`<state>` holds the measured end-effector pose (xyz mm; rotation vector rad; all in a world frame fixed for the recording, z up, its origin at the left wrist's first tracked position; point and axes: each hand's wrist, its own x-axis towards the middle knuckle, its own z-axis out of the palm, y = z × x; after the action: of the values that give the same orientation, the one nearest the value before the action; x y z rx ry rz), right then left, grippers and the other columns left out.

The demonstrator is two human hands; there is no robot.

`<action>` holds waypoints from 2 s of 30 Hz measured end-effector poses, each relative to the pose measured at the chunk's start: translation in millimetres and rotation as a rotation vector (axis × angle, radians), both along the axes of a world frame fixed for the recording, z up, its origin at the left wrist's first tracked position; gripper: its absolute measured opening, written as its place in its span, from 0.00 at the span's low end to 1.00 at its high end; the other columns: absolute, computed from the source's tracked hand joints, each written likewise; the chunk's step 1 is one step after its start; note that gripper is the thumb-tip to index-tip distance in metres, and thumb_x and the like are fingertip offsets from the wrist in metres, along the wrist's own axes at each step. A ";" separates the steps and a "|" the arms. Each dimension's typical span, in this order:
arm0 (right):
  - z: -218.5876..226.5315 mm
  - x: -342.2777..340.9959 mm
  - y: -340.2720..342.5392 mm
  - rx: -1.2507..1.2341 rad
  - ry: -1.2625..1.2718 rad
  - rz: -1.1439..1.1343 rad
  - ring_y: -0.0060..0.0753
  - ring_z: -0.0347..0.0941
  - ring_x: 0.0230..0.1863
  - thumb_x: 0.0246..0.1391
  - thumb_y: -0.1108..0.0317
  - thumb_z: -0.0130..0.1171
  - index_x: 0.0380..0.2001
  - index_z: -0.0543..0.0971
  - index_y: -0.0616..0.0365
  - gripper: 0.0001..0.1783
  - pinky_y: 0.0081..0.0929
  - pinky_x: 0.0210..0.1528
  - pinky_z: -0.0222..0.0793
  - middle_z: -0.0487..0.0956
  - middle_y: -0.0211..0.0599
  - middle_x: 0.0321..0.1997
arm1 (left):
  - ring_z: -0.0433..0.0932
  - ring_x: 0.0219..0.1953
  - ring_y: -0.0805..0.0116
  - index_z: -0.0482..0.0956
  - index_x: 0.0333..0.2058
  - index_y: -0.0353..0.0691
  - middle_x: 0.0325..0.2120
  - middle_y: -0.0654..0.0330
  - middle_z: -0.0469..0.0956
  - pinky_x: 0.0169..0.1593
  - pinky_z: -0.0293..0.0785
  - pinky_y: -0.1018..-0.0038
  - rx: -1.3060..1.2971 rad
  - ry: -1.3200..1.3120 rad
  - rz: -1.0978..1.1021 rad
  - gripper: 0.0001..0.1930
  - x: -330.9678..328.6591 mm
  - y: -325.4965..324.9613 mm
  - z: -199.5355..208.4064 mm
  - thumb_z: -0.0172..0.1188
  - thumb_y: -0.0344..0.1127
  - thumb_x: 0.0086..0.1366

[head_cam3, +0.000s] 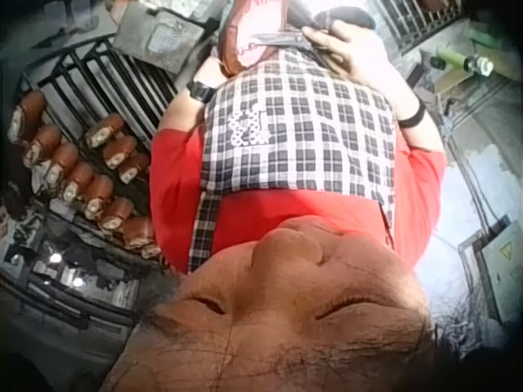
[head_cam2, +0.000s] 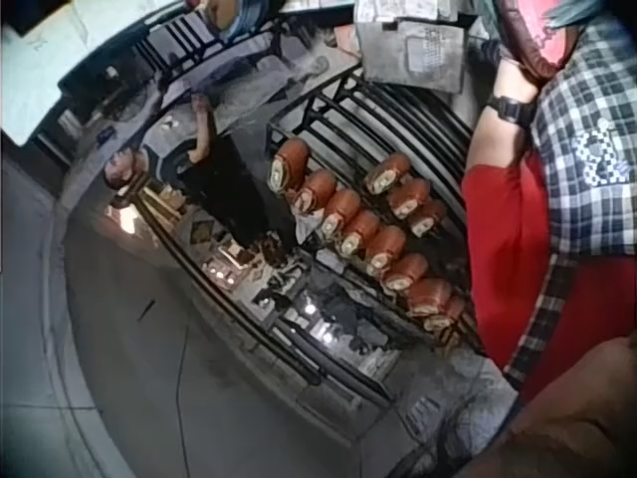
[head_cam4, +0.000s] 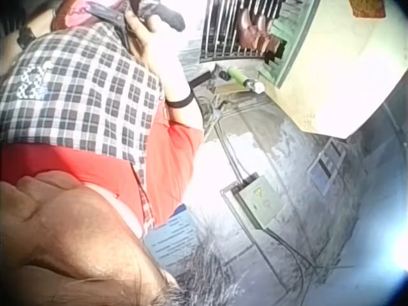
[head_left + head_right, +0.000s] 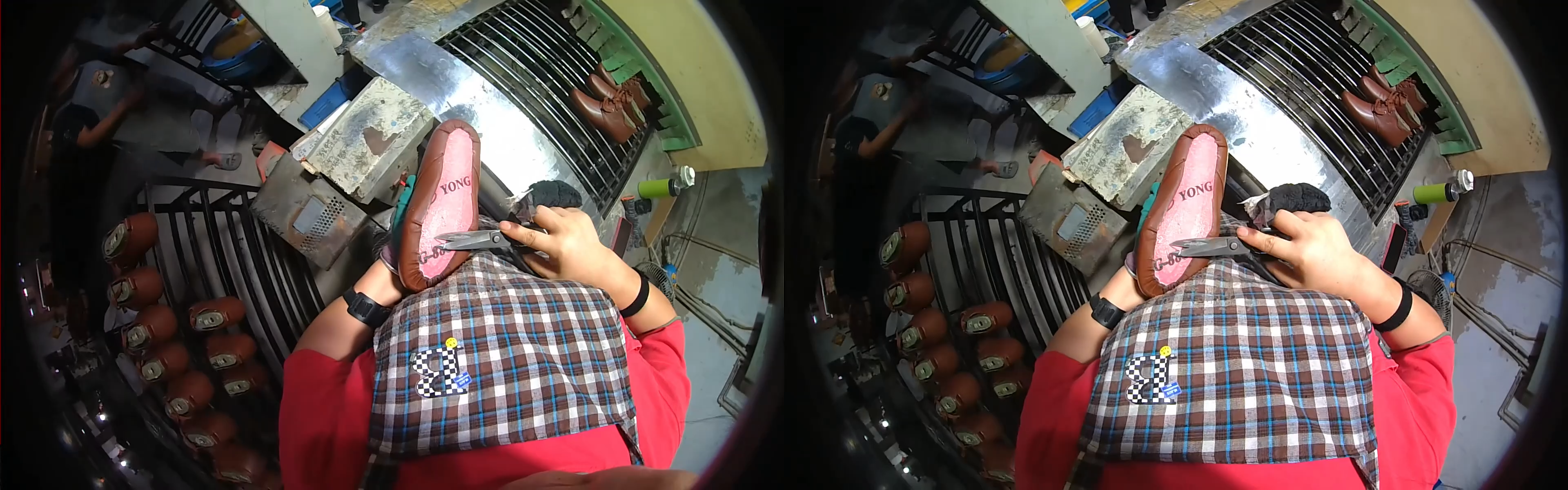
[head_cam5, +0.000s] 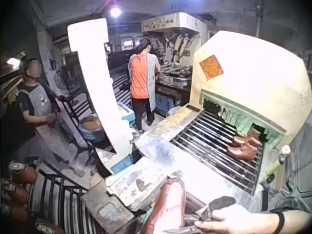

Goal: Removing shoes from the heat treatment conveyor and trimming excess material with scissors.

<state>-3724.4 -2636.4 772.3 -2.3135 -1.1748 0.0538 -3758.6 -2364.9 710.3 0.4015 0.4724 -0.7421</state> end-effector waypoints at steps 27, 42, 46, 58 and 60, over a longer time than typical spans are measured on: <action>-78.2 5.1 35.4 1.103 1.479 -0.521 0.16 0.66 0.20 0.63 0.50 0.52 0.59 0.66 0.48 0.25 0.16 0.22 0.64 0.74 0.27 0.31 | 0.75 0.49 0.66 0.68 0.57 0.38 0.51 0.58 0.74 0.57 0.71 0.71 0.039 -0.180 0.218 0.31 25.9 -5.0 1.3 0.46 0.59 0.69; -97.3 60.3 86.5 1.141 2.210 0.100 0.45 0.75 0.54 0.56 0.47 0.58 0.59 0.68 0.61 0.35 0.42 0.57 0.70 0.74 0.48 0.57 | 0.59 0.66 0.58 0.62 0.63 0.40 0.63 0.54 0.62 0.69 0.51 0.61 1.363 -1.499 -0.319 0.42 53.8 66.1 69.7 0.71 0.42 0.50; -110.1 62.5 94.8 1.169 1.906 0.075 0.39 0.76 0.50 0.57 0.52 0.57 0.57 0.69 0.62 0.31 0.38 0.55 0.73 0.76 0.46 0.53 | 0.65 0.61 0.64 0.62 0.62 0.35 0.59 0.56 0.67 0.64 0.60 0.68 0.608 -0.783 0.377 0.29 16.4 61.7 57.6 0.57 0.35 0.64; -51.4 12.0 155.9 0.422 1.380 0.142 0.35 0.57 0.66 0.55 0.46 0.62 0.69 0.50 0.60 0.49 0.32 0.67 0.52 0.61 0.42 0.67 | 0.72 0.55 0.65 0.65 0.59 0.39 0.55 0.56 0.71 0.60 0.68 0.67 0.070 -0.213 0.816 0.22 -102.2 31.0 51.0 0.52 0.39 0.70; -69.2 8.4 156.2 0.342 1.244 0.203 0.33 0.55 0.66 0.57 0.47 0.60 0.70 0.46 0.59 0.50 0.30 0.68 0.49 0.60 0.39 0.67 | 0.72 0.56 0.64 0.65 0.60 0.39 0.55 0.56 0.71 0.60 0.68 0.66 0.143 -0.187 0.908 0.22 -118.5 41.3 25.5 0.52 0.39 0.70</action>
<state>-3716.0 -2480.2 703.1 -1.3580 -0.6360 1.0865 -3877.2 -2323.5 735.8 0.3378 0.4707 0.2073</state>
